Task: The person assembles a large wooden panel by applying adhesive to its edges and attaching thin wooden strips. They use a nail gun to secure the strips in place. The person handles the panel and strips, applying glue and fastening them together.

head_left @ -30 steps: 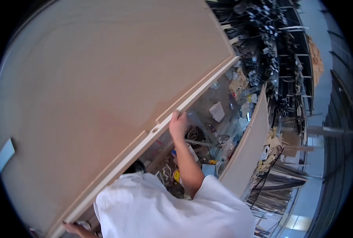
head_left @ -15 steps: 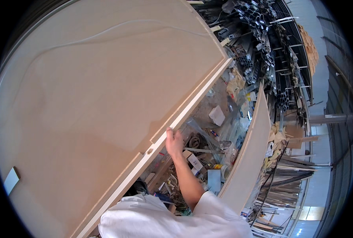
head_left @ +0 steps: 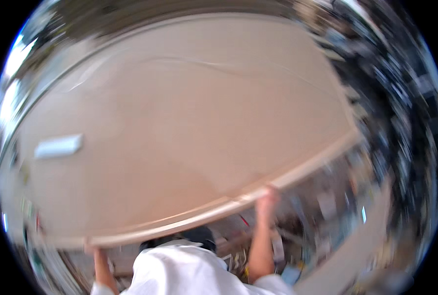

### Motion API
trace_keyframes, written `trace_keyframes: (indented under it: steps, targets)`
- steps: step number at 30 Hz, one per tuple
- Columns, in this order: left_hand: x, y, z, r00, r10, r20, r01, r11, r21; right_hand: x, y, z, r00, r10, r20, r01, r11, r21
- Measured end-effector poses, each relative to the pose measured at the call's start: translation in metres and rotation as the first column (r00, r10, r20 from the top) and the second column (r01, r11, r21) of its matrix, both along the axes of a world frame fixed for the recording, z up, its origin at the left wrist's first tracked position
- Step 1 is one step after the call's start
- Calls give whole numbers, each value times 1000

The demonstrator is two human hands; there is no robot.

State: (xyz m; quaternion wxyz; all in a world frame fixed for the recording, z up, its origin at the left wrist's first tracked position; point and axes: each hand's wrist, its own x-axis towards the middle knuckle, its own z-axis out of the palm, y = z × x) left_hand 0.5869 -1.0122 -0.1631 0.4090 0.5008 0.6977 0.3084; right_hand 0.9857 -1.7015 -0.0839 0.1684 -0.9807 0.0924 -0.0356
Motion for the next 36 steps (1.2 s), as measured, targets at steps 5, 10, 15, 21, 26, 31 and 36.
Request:
trace_keyframes:
  steps: [5, 10, 15, 21, 26, 31, 36]
  targets:
    - [10, -41, 39, 700, -120, -704, 297, 945, 134, 8, -46, -52, 990, -118, 74, 95, 959, 268]
    - [92, -106, 104, 962, 172, -212, -177, 984, -4, 22, -53, 18, 981, -170, -97, 189, 684, 704]
    - [71, -124, 86, 999, 42, -21, -43, 999, -18, -24, 133, 103, 903, 151, 403, -212, 971, 111]
    - [5, -123, 71, 682, -514, 521, 637, 767, -78, -125, 368, 140, 774, 604, 188, -629, 699, 342]
    - [-138, -108, 68, 790, -524, 319, 568, 821, -56, -252, 519, 139, 406, 912, 58, -810, 330, 484]
    - [-257, -53, 62, 907, -76, 414, 133, 985, -111, -337, 656, 139, 288, 945, -157, -336, 253, 907]
    - [-333, 8, 38, 718, 398, 571, -344, 916, -207, -379, 841, 105, 309, 932, -190, -82, 225, 971]
